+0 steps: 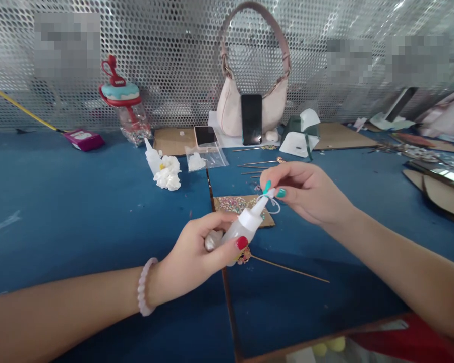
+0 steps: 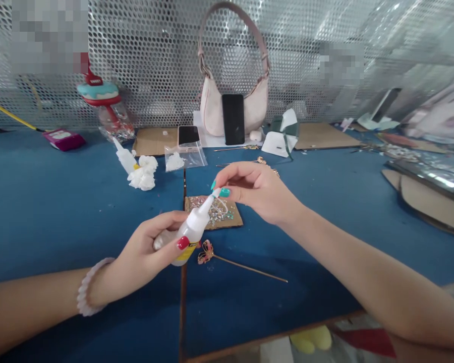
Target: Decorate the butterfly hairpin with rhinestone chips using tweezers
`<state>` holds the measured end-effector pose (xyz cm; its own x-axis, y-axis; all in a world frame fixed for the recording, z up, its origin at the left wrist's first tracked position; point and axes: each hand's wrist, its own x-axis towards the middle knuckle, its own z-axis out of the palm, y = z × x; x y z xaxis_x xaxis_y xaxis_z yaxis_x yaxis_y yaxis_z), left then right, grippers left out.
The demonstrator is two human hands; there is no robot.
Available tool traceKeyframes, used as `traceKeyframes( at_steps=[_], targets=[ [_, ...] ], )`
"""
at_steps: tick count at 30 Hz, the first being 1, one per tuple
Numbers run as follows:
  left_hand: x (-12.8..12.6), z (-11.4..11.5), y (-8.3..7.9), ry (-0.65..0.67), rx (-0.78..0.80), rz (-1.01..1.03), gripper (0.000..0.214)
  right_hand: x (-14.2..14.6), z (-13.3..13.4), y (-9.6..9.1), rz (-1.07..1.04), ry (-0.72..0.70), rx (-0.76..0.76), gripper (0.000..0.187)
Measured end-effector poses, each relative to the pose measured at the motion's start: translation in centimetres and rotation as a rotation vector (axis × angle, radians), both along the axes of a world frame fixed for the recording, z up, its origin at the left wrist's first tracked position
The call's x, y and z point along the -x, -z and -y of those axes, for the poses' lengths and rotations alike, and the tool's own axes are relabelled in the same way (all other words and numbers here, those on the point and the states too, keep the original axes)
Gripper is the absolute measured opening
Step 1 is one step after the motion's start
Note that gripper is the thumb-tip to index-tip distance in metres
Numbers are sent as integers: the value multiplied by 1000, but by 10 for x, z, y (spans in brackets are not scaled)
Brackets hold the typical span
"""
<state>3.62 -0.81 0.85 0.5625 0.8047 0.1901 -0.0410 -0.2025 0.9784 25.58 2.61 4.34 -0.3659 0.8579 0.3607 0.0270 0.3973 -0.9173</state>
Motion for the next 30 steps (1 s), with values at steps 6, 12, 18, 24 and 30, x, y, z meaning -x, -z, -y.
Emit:
traceKeyframes(
  at_steps=[6,12,18,24,30],
  targets=[
    [2,1,1,8,11,7,26,-4,1,-1,-35,-64,21,5],
    [1,1,1,20,24,15,27,-6,-1,3,-16,-69,28,5],
    [1,0,1,39,35,10,26,-5,-2,2,-19,-74,17,6],
    [1,0,1,52,46,13,24,-6,0,0,26,-66,-10,6],
    [1,0,1,62,68,20,21,-11,1,0,94,-96,-98,4]
  ],
)
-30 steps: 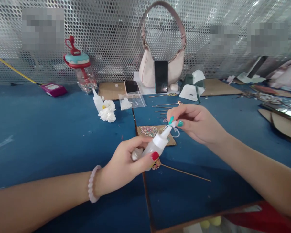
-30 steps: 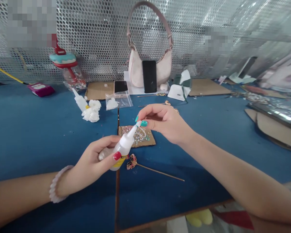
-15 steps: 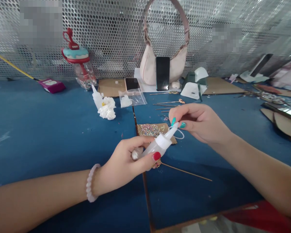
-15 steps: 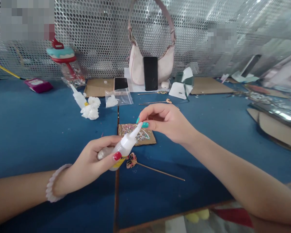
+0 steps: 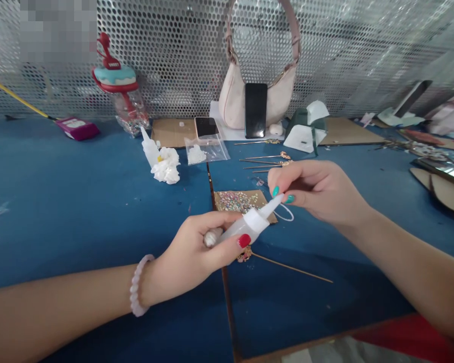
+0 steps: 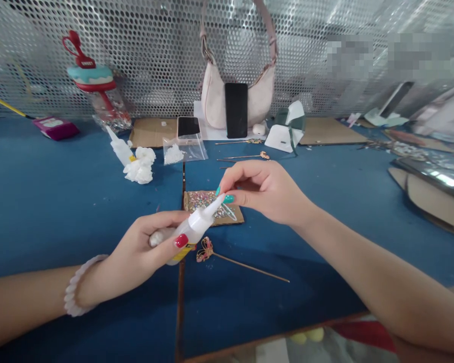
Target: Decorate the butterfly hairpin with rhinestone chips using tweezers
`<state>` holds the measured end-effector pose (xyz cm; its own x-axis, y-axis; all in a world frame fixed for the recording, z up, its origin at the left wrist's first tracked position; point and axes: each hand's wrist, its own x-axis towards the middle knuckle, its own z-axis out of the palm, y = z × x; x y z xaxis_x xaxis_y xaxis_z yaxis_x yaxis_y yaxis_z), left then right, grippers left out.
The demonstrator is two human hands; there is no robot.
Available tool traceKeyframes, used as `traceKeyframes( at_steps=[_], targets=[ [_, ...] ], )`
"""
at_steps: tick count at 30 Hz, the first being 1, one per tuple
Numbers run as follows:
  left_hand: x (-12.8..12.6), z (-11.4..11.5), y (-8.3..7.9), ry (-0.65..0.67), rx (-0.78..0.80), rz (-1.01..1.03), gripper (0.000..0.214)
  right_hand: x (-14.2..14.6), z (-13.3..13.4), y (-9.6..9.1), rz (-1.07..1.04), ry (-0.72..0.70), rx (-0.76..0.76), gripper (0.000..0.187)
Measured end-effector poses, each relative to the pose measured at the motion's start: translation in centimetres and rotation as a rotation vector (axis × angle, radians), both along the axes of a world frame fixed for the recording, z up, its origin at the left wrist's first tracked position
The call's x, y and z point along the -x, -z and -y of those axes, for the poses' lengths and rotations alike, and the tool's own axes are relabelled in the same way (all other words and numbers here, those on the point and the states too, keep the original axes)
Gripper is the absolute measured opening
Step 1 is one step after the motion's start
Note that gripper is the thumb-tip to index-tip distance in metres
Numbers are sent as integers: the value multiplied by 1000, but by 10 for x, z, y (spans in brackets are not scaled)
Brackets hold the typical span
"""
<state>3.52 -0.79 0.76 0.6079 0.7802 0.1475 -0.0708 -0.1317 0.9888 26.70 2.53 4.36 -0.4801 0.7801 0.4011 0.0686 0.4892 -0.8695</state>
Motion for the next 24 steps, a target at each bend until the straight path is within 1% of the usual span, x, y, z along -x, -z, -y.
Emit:
traceKeyframes(
  at_steps=[3,12,15,21,24],
  targets=[
    [0,2,1,4,18,9,23,0,1,-1,26,-17,-58,1],
    [1,2,1,32,-4,-18,26,0,8,-5,95,10,-119,8],
    [2,2,1,31,-17,-37,25,-1,9,-5,127,13,-118,9],
    [4,3,3,63,-25,-90,29,-1,8,-6,144,-80,-82,8],
    [4,3,4,62,-21,-106,29,-1,7,-7,153,-100,-70,8]
  ],
)
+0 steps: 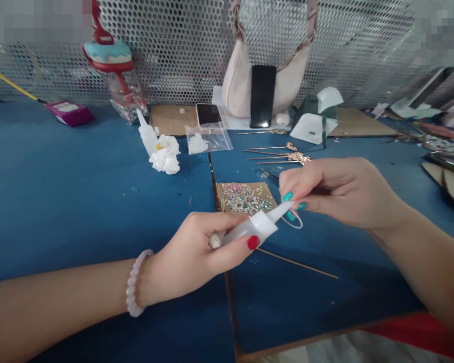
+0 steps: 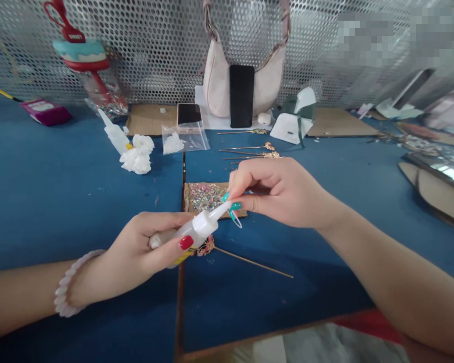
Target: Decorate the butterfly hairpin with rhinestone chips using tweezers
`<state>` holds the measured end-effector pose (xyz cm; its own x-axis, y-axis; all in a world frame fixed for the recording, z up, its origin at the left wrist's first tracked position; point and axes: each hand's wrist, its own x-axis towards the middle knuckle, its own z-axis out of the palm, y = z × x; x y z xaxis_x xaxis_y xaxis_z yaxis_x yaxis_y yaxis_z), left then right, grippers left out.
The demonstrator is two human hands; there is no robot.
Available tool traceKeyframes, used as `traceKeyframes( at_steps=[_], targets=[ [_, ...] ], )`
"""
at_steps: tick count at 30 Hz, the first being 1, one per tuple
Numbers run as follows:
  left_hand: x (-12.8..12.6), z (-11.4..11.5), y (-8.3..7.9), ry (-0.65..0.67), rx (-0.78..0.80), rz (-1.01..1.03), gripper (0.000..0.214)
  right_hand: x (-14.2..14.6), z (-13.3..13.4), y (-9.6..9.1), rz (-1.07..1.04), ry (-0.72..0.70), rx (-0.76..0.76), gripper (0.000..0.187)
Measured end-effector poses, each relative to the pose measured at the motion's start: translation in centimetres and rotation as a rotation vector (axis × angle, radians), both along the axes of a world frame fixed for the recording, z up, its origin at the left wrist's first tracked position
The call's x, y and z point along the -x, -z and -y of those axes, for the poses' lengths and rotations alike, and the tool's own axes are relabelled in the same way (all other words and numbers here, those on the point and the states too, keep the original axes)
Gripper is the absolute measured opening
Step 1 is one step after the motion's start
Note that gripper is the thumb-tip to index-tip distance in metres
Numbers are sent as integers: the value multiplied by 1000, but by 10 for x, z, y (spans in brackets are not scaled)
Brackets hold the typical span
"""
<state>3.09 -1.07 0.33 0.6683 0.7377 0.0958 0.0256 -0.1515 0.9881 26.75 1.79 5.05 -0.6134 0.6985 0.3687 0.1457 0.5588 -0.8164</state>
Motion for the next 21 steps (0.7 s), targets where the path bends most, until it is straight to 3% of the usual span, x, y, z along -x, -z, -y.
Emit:
traceKeyframes(
  at_steps=[14,21],
  targets=[
    [-1,0,-1,-38,-43,-10,27,5,4,4,-25,89,11,9],
    [-3,-5,0,-72,-91,36,21,6,5,5,117,276,-222,6]
  ],
)
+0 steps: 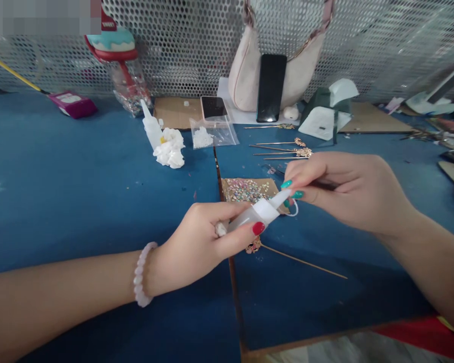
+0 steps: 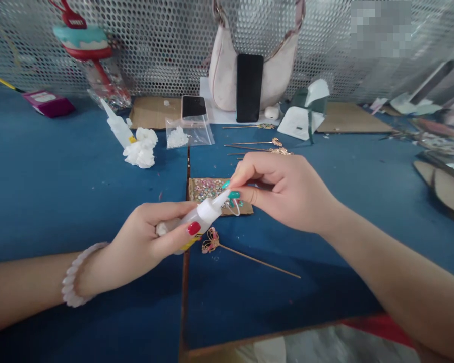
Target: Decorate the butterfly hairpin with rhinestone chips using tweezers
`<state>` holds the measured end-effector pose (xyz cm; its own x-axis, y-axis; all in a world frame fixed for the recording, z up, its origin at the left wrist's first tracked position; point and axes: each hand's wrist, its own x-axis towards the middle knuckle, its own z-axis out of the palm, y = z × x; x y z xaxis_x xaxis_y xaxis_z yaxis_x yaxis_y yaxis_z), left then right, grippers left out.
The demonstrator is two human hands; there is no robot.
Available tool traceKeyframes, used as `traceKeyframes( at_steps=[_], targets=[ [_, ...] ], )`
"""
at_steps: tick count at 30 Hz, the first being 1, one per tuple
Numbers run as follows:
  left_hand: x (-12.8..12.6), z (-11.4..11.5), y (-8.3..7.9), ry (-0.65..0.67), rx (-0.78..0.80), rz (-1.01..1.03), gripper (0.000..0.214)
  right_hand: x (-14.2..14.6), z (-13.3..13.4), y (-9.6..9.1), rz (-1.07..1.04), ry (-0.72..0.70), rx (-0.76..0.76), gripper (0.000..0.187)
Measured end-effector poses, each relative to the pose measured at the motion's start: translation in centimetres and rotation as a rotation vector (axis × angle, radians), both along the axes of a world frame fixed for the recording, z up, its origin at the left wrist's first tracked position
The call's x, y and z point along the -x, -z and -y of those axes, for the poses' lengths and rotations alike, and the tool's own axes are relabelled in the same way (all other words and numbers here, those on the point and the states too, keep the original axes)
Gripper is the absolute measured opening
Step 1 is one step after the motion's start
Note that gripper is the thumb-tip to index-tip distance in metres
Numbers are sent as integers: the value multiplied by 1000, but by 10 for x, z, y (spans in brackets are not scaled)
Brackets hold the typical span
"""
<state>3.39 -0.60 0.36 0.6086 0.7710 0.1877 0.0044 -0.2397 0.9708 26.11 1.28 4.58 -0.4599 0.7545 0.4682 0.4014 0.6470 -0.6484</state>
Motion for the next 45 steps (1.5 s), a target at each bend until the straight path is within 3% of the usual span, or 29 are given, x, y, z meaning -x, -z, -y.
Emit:
traceKeyframes(
  at_steps=[7,13,18,24,28,30,33,36,41,45],
  targets=[
    [0,-4,1,-5,-63,58,17,-3,-4,-6,-88,-24,-32,12],
    [-1,-4,1,-22,-67,97,20,-4,-9,1,-183,-65,28,42],
    [0,-3,4,-2,-66,134,30,5,-4,10,3,-162,56,80],
    [-1,-3,6,17,-55,181,27,23,10,15,-72,-237,55,68],
    [-2,-5,7,-29,-39,200,32,25,4,9,-217,-222,211,69],
    [-2,-7,8,-82,-44,188,38,20,-8,6,-313,-151,280,67],
    [-1,-11,10,-163,-56,144,45,6,-41,4,-439,19,273,66],
    [-1,-12,10,-200,-61,105,47,-11,-81,10,-422,163,195,59],
    [-2,-6,7,-105,-70,59,35,-30,-139,38,-300,312,86,67],
    [-2,-3,5,-36,-102,67,32,-39,-164,56,-223,384,40,68]
  ],
)
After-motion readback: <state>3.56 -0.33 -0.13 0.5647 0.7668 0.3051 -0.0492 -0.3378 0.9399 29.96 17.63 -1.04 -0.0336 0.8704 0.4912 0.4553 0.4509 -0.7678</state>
